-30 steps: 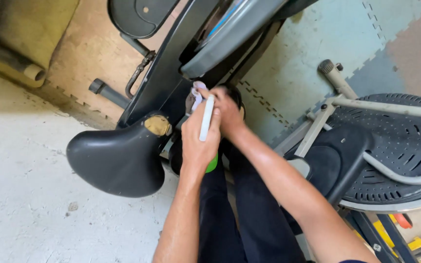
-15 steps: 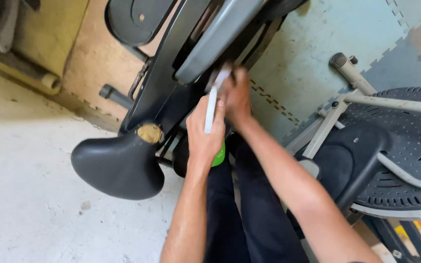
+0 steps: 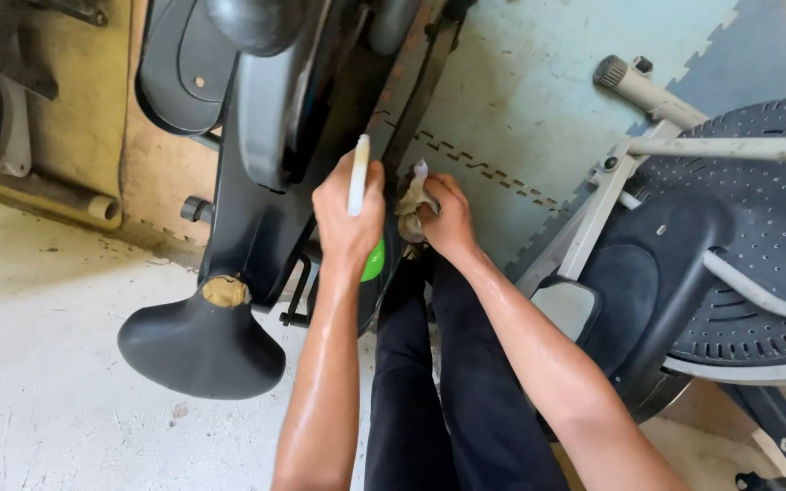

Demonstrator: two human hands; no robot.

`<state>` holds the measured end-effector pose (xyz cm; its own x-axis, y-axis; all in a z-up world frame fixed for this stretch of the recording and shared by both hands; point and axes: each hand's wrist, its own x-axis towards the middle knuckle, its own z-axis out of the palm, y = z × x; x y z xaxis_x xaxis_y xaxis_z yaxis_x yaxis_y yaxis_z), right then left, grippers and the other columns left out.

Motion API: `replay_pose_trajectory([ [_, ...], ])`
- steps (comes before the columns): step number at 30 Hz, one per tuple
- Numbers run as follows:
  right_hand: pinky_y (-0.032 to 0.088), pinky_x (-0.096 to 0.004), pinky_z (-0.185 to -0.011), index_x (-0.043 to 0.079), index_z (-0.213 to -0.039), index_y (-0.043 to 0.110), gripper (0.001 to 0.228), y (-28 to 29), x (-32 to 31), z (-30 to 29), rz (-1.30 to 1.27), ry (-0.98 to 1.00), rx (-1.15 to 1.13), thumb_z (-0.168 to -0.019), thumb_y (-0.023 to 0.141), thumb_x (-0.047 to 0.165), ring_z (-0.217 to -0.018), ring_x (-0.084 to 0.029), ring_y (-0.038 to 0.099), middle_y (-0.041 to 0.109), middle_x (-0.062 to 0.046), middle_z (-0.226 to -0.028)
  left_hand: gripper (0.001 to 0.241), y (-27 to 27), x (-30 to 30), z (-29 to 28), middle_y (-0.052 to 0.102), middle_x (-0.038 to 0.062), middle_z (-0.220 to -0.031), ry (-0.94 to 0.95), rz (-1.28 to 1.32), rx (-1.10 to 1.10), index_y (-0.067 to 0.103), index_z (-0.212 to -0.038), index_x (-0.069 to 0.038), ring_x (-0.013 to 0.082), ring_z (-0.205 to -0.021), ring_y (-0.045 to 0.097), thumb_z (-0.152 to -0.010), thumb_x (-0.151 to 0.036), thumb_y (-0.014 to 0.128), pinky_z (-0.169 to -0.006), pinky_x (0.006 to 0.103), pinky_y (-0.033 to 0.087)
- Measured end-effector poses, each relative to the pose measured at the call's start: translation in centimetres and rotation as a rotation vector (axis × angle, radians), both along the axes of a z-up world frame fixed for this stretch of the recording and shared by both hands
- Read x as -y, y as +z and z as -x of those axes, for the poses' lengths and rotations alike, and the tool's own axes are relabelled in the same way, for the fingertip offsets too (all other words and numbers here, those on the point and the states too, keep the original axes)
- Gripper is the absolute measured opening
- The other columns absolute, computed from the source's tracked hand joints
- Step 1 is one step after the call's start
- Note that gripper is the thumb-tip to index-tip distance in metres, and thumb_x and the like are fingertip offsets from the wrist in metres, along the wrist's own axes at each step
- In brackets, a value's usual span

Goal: Cleaning and wiping down various gym equipment using a spray bottle and cloth.

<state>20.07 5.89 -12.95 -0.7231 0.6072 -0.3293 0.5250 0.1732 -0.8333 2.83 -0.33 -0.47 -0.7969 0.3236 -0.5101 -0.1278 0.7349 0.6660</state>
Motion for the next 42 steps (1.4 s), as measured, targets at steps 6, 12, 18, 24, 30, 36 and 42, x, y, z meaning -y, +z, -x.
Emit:
replay_pose_trajectory([
  [6,0.052,-0.039,-0.09,-0.002,-0.112,0.065,0.034,-1.4,-3.2,3.8,-0.011,-0.007,-0.018,-0.079,0.069,-0.008,-0.106,-0.037,0.065,0.063,-0.017,-0.113,0.043,1.3,0.9,-1.0,0.066,0.027,-0.085,0.051,-0.051,-0.057,0.066,-0.131,0.002,0.039,-0.074,0.068,-0.094,-0.02,0.06,-0.075,0.0409,0.056],
  [12,0.053,-0.039,-0.09,0.002,-0.116,0.066,0.02,-4.6,-4.7,11.9,0.182,-0.314,-0.049,-0.098,0.06,0.002,-0.102,-0.031,0.066,0.066,-0.015,-0.11,0.038,0.2,3.5,-2.4,0.073,0.027,-0.111,0.07,-0.106,-0.13,0.066,-0.128,0.006,0.0365,-0.103,0.074,-0.099,-0.019,0.064,-0.092,0.0393,0.055],
  [18,0.047,-0.042,-0.113,0.005,-0.122,0.067,0.019,-0.8,3.0,12.8,-0.319,-0.167,-0.23,-0.105,0.057,0.007,-0.137,-0.038,0.049,0.039,-0.027,-0.152,0.037,0.3,5.4,-2.8,0.072,0.026,-0.123,0.025,-0.147,-0.157,0.065,-0.13,0.006,0.0385,-0.118,0.071,-0.101,-0.017,0.062,-0.102,0.0393,0.053],
  [24,0.043,-0.039,-0.108,0.005,-0.141,0.048,0.039,-3.6,4.8,10.3,0.598,-0.387,-0.38,-0.103,0.056,0.009,-0.128,-0.026,0.052,0.048,-0.018,-0.141,0.038,-0.1,4.7,-2.9,0.069,0.026,-0.128,-0.103,-0.152,-0.119,0.064,-0.129,0.007,0.0408,-0.121,0.068,-0.099,-0.016,0.062,-0.105,0.0413,0.053],
  [30,0.052,-0.037,-0.088,-0.007,-0.112,0.059,0.014,-23.1,-5.6,14.5,-0.009,-0.589,-0.211,-0.104,0.056,0.005,-0.098,-0.03,0.065,0.067,-0.021,-0.102,0.037,-1.3,3.6,-2.6,0.064,0.029,-0.139,-0.227,-0.121,-0.128,0.064,-0.13,0.008,0.0444,-0.134,0.06,-0.1,-0.012,0.06,-0.113,0.0441,0.046],
  [36,0.054,-0.038,-0.101,-0.004,-0.131,0.06,0.033,-27.0,-7.4,15.4,0.151,-0.464,-0.223,-0.105,0.042,0.001,-0.114,-0.028,0.07,0.075,-0.02,-0.123,0.035,-2.4,2.6,-2.2,0.067,0.026,-0.136,-0.225,-0.151,-0.149,0.062,-0.13,0.009,0.0447,-0.14,0.057,-0.1,-0.01,0.059,-0.114,0.0459,0.047],
  [42,0.043,-0.04,-0.111,-0.004,-0.144,0.048,0.04,-25.6,-0.7,13.2,0.767,-0.725,-0.221,-0.107,0.037,0.008,-0.129,-0.03,0.053,0.058,-0.021,-0.143,0.028,-2.3,2.0,-2.2,0.068,0.027,-0.133,-0.165,-0.185,-0.111,0.065,-0.12,0.008,0.0456,-0.14,0.059,-0.097,-0.007,0.06,-0.113,0.0455,0.049],
])
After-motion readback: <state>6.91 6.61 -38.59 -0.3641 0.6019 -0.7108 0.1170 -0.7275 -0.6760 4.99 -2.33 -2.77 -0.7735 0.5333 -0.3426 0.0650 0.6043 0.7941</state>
